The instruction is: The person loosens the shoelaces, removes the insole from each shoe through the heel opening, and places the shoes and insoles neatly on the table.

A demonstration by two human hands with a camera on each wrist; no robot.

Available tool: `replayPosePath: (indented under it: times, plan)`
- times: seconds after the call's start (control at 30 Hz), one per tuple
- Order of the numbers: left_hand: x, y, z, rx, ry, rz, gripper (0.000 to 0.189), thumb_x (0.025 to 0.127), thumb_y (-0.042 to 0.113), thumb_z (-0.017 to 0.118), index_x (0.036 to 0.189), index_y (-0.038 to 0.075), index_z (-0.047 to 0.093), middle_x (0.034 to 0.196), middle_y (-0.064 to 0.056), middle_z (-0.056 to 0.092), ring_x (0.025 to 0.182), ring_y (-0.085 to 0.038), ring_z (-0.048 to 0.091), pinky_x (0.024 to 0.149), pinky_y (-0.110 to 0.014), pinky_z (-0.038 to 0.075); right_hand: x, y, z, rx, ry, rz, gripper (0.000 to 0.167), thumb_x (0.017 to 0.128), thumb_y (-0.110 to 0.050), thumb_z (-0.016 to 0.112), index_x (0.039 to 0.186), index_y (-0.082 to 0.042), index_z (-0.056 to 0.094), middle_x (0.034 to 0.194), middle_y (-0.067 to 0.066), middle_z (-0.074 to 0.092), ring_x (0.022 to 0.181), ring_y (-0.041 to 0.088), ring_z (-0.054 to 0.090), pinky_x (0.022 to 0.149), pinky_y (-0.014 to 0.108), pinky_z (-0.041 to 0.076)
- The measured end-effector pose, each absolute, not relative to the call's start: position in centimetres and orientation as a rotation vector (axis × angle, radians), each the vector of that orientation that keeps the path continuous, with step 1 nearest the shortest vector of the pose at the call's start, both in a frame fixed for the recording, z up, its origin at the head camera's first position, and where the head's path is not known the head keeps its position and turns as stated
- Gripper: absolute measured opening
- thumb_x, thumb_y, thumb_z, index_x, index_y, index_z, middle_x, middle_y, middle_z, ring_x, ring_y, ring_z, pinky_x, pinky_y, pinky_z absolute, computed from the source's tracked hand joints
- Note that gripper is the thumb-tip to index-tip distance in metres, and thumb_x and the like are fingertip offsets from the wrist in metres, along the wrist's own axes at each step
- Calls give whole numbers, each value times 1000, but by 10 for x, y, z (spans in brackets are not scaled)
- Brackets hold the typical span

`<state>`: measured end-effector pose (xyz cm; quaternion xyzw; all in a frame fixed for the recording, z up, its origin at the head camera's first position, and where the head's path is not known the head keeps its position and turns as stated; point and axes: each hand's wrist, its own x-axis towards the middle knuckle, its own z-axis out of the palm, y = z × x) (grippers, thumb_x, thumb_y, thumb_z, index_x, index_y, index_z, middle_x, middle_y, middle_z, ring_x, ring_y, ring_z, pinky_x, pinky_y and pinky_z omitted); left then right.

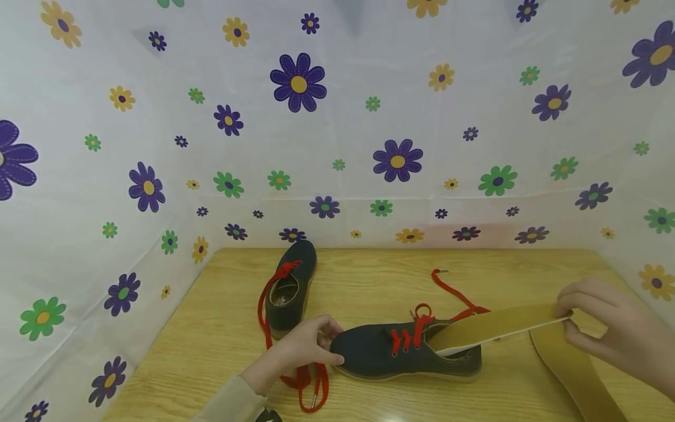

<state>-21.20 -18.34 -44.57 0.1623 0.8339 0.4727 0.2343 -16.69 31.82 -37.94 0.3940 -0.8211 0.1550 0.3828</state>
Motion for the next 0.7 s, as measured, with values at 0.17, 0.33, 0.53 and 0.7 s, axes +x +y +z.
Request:
replayPosePath:
  times: [0.17,0.33,0.53,0.7]
  plan:
    - [-212,-183,-445,444,2293,1291,41,84,3,86,120,0,65,114,-12,66,90,-16,67,83,-30,58,-166,323,-378,977,-2112,373,54,110,-51,36,81,-18,68,86,-13,65,90,-7,52,85,4,44]
    - [-213,-183,-444,435,2310,1272,42,84,3,86,120,0,65,115,-12,67,91,-16,66,83,-31,58,-166,329,-378,949,-2098,384,57,110,-52,37,82,-15,69,86,-11,65,89,-7,51,85,4,44]
    - [-214,-183,-443,443,2330,1254,43,84,5,86,121,0,65,116,-12,67,92,-16,65,83,-31,57,-166,335,-376,893,-2082,403,59,110,-53,39,83,-10,69,86,-5,65,95,-11,50,89,3,41]
    - [-214,-183,-443,454,2333,1260,43,83,4,87,120,0,65,115,-12,67,89,-16,64,79,-27,54,-165,341,-371,850,-2060,427,63,108,-52,41,79,-4,70,82,-2,65,98,-17,48,93,1,39]
